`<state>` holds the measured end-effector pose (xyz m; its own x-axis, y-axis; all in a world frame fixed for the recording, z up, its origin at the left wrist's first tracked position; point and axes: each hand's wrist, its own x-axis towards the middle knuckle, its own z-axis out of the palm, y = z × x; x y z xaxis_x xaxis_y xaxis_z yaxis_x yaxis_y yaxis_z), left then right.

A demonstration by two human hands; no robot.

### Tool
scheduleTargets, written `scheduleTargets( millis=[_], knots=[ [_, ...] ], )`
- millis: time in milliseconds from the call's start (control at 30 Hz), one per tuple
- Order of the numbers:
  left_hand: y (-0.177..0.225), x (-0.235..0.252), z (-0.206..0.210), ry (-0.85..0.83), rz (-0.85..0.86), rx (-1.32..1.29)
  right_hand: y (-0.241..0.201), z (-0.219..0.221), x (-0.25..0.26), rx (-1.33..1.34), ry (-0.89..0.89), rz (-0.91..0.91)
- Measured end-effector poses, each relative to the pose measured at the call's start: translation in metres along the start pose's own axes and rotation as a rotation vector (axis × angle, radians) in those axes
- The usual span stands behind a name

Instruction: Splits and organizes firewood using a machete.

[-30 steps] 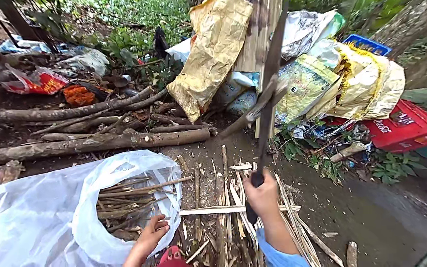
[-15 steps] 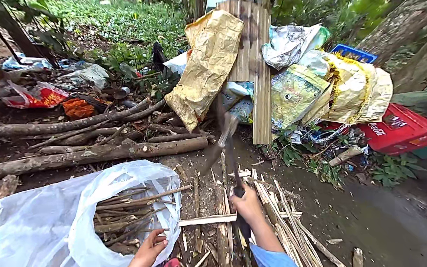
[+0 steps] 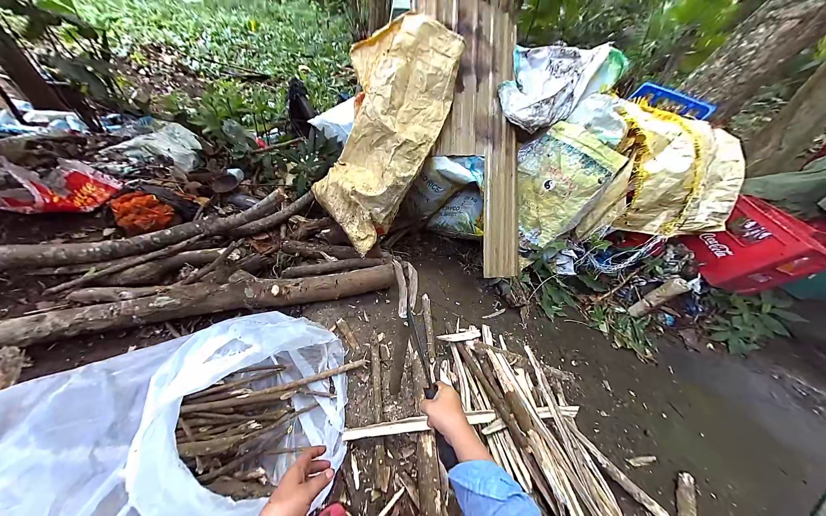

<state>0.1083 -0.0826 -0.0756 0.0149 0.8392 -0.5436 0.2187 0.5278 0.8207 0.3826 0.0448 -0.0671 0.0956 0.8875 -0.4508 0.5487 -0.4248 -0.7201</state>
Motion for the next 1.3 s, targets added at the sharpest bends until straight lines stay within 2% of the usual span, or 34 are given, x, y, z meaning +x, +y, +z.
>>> scheduleTargets(
  millis=[100,233,333,400,467,533,667,800,967,1067,1133,1233,1300],
  knots=[
    [-0.006,0.001,-0.006,0.036,0.010,-0.024,-0.030,-0.030,-0.028,0.121,0.049,-0.150],
    [-0.015,0.006,-0.006,0.055,-0.031,-0.039,-0.080,-0.082,-0.067,0.321,0.267,-0.501],
    [-0.014,0.013,-0.003,0.045,-0.040,-0.057,-0.092,-0.080,-0.066,0.422,0.438,-0.592],
    [-0.017,0.018,0.000,0.028,-0.047,-0.049,-0.057,-0.047,-0.054,0.330,0.401,-0.426],
    [-0.018,0.018,0.002,0.010,-0.068,-0.028,0.005,0.000,-0.029,0.125,0.186,-0.095],
    [-0.016,0.017,0.003,-0.002,-0.073,-0.010,0.052,0.034,-0.005,-0.045,0.003,0.098],
    [-0.010,0.013,0.004,0.013,-0.064,-0.004,0.047,0.036,0.003,-0.173,-0.083,0.087],
    [-0.001,0.009,-0.006,0.049,-0.016,-0.006,0.006,0.004,-0.003,-0.049,-0.041,-0.046],
    [-0.006,0.012,-0.007,0.076,-0.048,-0.043,-0.058,-0.059,-0.050,0.248,0.199,-0.353],
    [-0.009,0.017,-0.004,0.050,-0.036,-0.039,-0.059,-0.050,-0.056,0.415,0.342,-0.448],
    [-0.011,0.023,-0.003,0.043,-0.041,-0.031,-0.022,-0.017,-0.046,0.346,0.304,-0.305],
    [-0.013,0.023,0.001,0.025,-0.072,-0.007,0.061,0.039,-0.012,-0.049,-0.001,0.122],
    [-0.005,0.025,-0.001,0.023,-0.051,0.006,0.077,0.053,0.002,-0.197,-0.111,0.161]
  ],
)
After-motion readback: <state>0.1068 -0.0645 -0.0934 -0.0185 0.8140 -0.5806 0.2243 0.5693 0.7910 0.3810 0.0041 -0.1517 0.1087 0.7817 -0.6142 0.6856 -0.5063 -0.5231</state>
